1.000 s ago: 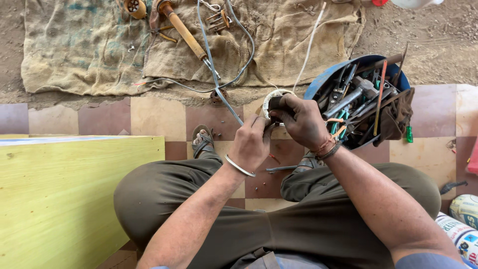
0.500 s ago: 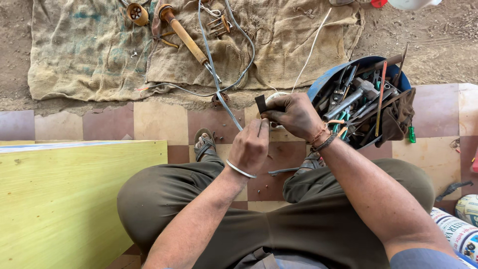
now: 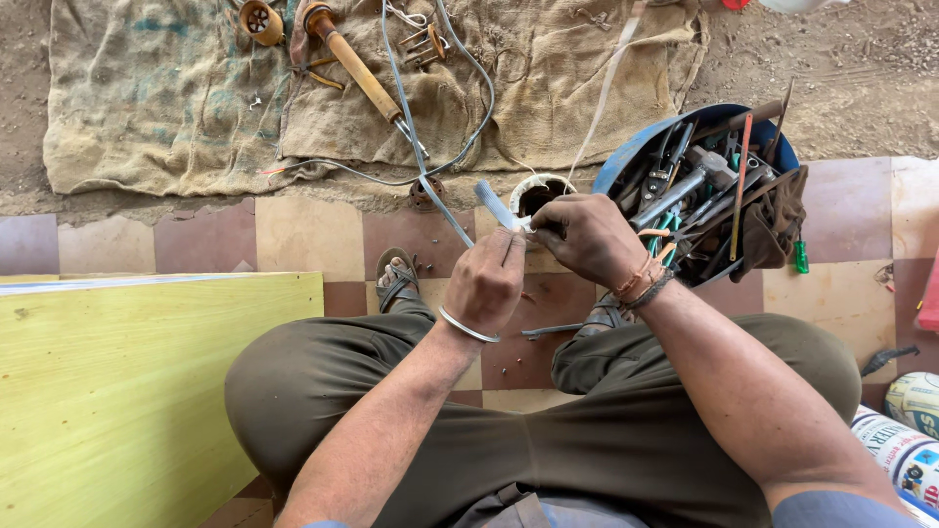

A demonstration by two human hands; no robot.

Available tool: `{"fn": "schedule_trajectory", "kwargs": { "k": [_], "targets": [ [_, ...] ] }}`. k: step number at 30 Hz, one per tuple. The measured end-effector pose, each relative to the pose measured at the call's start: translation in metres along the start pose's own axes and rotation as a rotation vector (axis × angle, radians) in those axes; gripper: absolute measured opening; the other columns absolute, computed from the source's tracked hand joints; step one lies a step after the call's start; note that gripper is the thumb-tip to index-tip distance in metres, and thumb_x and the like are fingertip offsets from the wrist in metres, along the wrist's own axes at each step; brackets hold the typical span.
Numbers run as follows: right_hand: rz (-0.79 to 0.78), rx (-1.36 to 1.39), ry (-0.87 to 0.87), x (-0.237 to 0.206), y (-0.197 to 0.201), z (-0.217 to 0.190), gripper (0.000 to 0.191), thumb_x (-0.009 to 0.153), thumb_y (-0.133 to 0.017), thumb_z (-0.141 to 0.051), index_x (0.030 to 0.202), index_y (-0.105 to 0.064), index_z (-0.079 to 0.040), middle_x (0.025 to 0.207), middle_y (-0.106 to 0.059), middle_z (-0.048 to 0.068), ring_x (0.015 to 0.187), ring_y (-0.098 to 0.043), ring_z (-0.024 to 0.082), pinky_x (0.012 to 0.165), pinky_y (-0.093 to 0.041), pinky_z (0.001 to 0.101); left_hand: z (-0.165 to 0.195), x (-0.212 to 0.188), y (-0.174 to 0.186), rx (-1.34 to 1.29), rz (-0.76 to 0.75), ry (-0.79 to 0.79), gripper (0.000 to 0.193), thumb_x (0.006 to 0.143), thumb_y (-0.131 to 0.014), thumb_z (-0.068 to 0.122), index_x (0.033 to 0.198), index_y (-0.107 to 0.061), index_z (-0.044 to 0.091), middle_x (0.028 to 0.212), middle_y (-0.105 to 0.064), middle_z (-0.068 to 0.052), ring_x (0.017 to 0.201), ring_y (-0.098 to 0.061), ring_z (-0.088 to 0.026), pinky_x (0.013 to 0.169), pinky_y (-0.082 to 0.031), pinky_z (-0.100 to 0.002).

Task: The person sits on the floor assembling and insulating a cylindrical motor or pump component. They fit a white ring onto the open end of the housing, wrap white tape around the rim, and handle wires and small parts from a nearby tool bucket.

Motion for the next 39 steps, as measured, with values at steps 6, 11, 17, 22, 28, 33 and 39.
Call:
{"fn": "schedule_trajectory", "kwargs": {
  "k": [6,11,17,22,28,33,39],
  "targets": [
    [0.040,-0.017,0.050,-0.003,-0.008,-0.005,0.014,0.080,-0.082,-0.017,0.085,-0.076,-0.006,0.086,-0.074,0.010,0.082,-0.070,0.032,0.072,-0.056,0.0409,-0.007,-0.005,-0.001,0.071,0.068,-0.028,0.024,0.088,-0.070,-0.008,0.111,-0.070,-0.012,0.099,-0.066,-0.015,0.086,-0.070,-0.025,0.070,-0.059,-0.033],
    [0.134,0.117,0.051,-0.009,-0.010,-0.009,0.016,0.084,-0.079,-0.017,0.097,-0.078,-0.008,0.094,-0.075,0.009,0.084,-0.072,0.027,0.074,-0.057,0.0361,-0.021,-0.011,-0.004,-0.068,0.155,0.107,0.020,0.092,-0.073,-0.004,0.111,-0.070,-0.011,0.103,-0.067,-0.018,0.084,-0.071,-0.030,0.072,-0.060,-0.037],
    [0.151,0.199,-0.127,-0.019,-0.019,-0.004,0.021,0.092,-0.070,-0.010,0.111,-0.079,-0.008,0.094,-0.073,0.010,0.079,-0.071,0.024,0.070,-0.056,0.0324,-0.038,-0.019,-0.017,-0.389,0.223,0.457,0.010,0.089,-0.076,0.001,0.098,-0.072,-0.001,0.097,-0.070,-0.016,0.085,-0.072,-0.033,0.073,-0.058,-0.039],
    [0.122,0.155,-0.206,-0.020,-0.024,0.005,0.023,0.090,-0.075,-0.011,0.112,-0.080,-0.009,0.086,-0.073,0.011,0.070,-0.070,0.027,0.064,-0.053,0.0360,-0.052,-0.026,-0.028,-0.572,0.220,0.663,0.007,0.086,-0.078,0.001,0.092,-0.077,-0.002,0.090,-0.076,-0.014,0.081,-0.074,-0.023,0.073,-0.057,-0.033],
    [0.130,0.200,-0.059,-0.016,-0.015,0.009,0.024,0.085,-0.084,-0.016,0.108,-0.080,-0.008,0.096,-0.076,0.012,0.082,-0.076,0.025,0.070,-0.058,0.0316,-0.065,-0.037,-0.059,-0.853,-0.013,0.982,0.012,0.088,-0.078,0.005,0.099,-0.081,0.000,0.088,-0.081,-0.008,0.077,-0.068,-0.006,0.073,-0.056,-0.025],
    [0.023,0.265,-0.032,-0.009,0.003,0.009,0.018,0.081,-0.083,-0.014,0.096,-0.078,-0.008,0.093,-0.076,0.007,0.082,-0.075,0.022,0.072,-0.058,0.0309,-0.055,-0.027,-0.059,-0.963,-0.046,0.925,0.013,0.088,-0.074,0.001,0.100,-0.081,0.001,0.090,-0.080,-0.006,0.083,-0.071,-0.007,0.077,-0.059,-0.025],
    [-0.007,-0.150,0.188,-0.007,0.030,-0.020,0.014,0.080,-0.076,-0.012,0.094,-0.075,-0.008,0.094,-0.071,0.007,0.094,-0.069,0.032,0.077,-0.055,0.0404,-0.044,-0.009,-0.041,-0.829,-0.021,0.799,0.016,0.086,-0.070,-0.005,0.097,-0.080,0.001,0.089,-0.080,-0.009,0.082,-0.076,-0.013,0.075,-0.060,-0.026]
  ]
}}
Point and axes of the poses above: each hand's wrist, its own x-axis towards the middle knuckle, its own y-axis out of the back of the hand, z = x × y, the point moved 7 cm from there along x, towards the middle knuckle
